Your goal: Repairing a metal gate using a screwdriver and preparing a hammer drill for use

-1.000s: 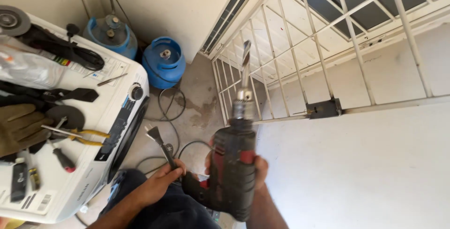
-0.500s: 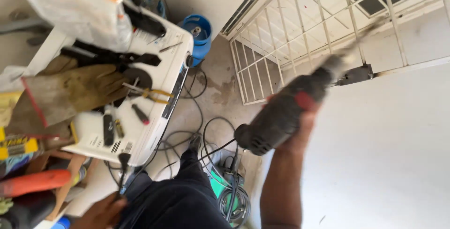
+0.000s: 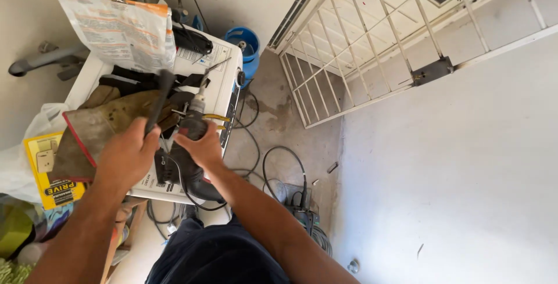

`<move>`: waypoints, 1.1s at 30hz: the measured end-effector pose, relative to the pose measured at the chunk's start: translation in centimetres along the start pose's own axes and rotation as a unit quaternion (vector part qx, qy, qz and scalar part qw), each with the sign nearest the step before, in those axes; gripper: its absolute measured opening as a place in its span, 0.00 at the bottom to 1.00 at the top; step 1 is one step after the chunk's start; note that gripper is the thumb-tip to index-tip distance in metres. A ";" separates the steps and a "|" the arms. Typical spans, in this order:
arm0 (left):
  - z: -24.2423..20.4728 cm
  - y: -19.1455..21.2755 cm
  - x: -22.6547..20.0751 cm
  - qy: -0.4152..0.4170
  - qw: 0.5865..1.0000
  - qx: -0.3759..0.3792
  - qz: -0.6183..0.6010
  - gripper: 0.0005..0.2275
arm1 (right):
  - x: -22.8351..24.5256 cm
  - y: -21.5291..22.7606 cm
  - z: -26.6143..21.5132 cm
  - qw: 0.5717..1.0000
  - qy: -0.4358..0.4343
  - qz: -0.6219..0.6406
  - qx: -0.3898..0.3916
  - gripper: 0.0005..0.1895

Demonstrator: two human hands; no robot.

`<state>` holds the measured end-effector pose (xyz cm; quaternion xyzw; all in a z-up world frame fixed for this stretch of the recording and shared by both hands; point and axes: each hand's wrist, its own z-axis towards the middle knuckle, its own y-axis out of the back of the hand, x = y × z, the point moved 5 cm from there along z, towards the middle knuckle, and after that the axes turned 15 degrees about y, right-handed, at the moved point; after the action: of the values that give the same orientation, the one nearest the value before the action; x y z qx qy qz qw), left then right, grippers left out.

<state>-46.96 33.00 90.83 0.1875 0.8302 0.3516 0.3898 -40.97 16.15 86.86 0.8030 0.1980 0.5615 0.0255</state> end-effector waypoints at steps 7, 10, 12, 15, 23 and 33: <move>9.5 -5.9 0.5 -0.117 0.993 0.028 -0.013 0.16 | -7.0 -4.0 5.6 0.980 0.036 -0.195 -0.003 0.57; 11.4 -7.8 1.6 -0.113 0.990 0.069 -0.051 0.18 | -8.2 -4.5 6.7 0.981 0.044 -0.189 -0.005 0.51; 11.8 -8.5 1.6 -0.117 0.990 0.065 -0.052 0.19 | -5.9 -3.9 5.7 0.983 0.046 -0.178 0.005 0.48; 12.5 -10.1 2.9 -0.123 0.991 0.046 -0.011 0.23 | -5.3 -3.0 4.9 0.987 0.047 -0.155 0.026 0.42; 14.2 -11.8 2.8 -0.214 0.951 -0.203 0.089 0.18 | -7.3 4.3 6.0 0.997 0.053 -0.030 0.054 0.32; 18.2 -10.8 -17.2 -0.253 0.929 -0.042 -0.266 0.07 | -3.0 12.9 24.6 0.966 0.179 0.185 -0.001 0.07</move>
<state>-22.46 23.49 83.63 0.0257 0.7083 0.2100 0.6734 -15.66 7.71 78.45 0.7120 0.0469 0.6914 -0.1136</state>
